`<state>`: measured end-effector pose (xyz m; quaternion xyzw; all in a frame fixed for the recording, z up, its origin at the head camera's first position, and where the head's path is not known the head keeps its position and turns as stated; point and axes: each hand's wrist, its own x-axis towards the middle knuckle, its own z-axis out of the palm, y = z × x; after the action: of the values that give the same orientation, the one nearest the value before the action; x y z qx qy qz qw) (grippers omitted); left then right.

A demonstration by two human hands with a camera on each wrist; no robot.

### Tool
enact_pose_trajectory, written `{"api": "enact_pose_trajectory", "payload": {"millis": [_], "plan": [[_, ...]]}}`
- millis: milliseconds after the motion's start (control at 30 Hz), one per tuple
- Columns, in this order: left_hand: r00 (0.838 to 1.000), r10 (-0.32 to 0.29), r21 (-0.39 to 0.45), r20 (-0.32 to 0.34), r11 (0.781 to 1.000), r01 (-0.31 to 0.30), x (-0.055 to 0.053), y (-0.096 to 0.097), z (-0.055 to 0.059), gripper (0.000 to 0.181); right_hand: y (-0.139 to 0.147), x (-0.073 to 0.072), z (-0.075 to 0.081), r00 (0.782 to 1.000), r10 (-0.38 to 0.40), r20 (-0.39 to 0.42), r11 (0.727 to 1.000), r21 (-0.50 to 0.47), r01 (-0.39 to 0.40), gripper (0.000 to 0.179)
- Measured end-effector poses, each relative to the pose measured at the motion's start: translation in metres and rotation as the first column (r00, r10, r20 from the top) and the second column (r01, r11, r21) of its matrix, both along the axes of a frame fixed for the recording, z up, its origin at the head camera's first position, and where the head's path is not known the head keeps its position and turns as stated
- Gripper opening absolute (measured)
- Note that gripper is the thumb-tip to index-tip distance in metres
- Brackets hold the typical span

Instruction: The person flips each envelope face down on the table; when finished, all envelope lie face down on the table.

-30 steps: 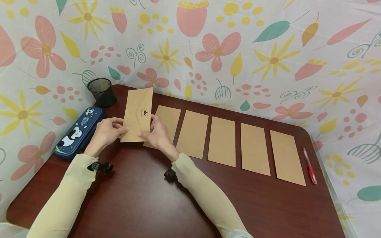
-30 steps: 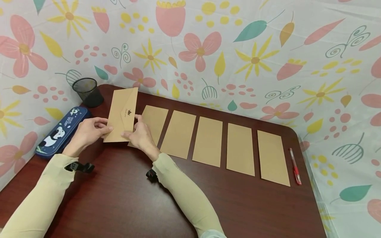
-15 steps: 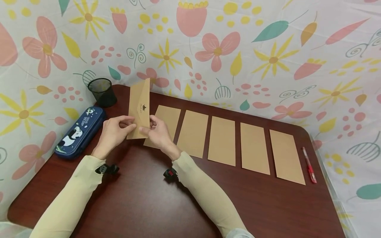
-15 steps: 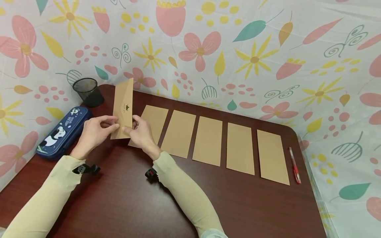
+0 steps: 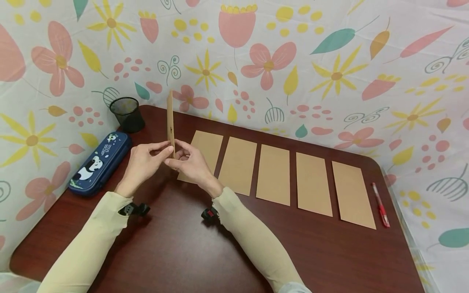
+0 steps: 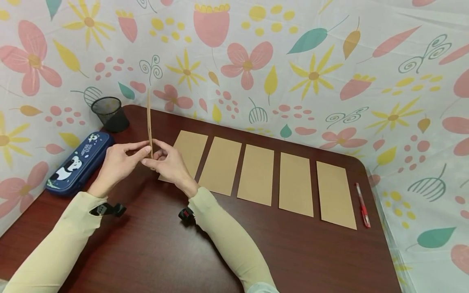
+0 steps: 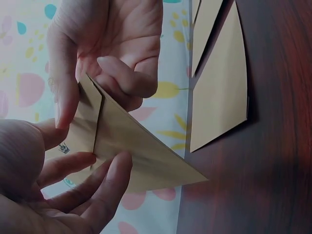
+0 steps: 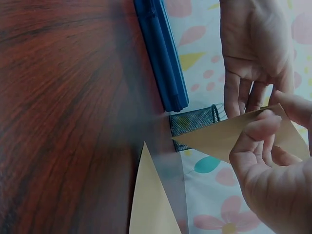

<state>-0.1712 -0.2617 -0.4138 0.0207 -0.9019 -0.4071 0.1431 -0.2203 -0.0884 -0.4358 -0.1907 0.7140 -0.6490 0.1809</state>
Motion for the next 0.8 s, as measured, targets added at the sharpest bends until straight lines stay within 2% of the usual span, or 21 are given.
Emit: {"api": "enact_pose_trajectory", "payload": {"millis": [300,433,600,800], "plan": [[1.0,-0.021,0.139,0.007,0.99,0.02,0.005,0.0,0.003,0.049,0.003,-0.001,0.003,0.991,0.127,-0.039,0.992,0.001,-0.127,0.079],[1.0,-0.021,0.171,0.0,0.985,0.02,0.007,0.0,0.004,0.054,0.004,-0.002,0.004,0.987,0.158,-0.036,0.987,-0.002,-0.158,0.077],[1.0,-0.01,0.186,0.001,0.982,0.01,0.009,0.0,0.006,0.054,0.003,-0.002,0.004,0.985,0.171,-0.03,0.985,-0.002,-0.171,0.073],[0.999,0.036,0.179,0.02,0.983,-0.039,0.01,-0.001,0.006,0.046,0.0,-0.004,0.002,0.984,0.139,-0.11,0.988,0.078,-0.131,0.064]]}}
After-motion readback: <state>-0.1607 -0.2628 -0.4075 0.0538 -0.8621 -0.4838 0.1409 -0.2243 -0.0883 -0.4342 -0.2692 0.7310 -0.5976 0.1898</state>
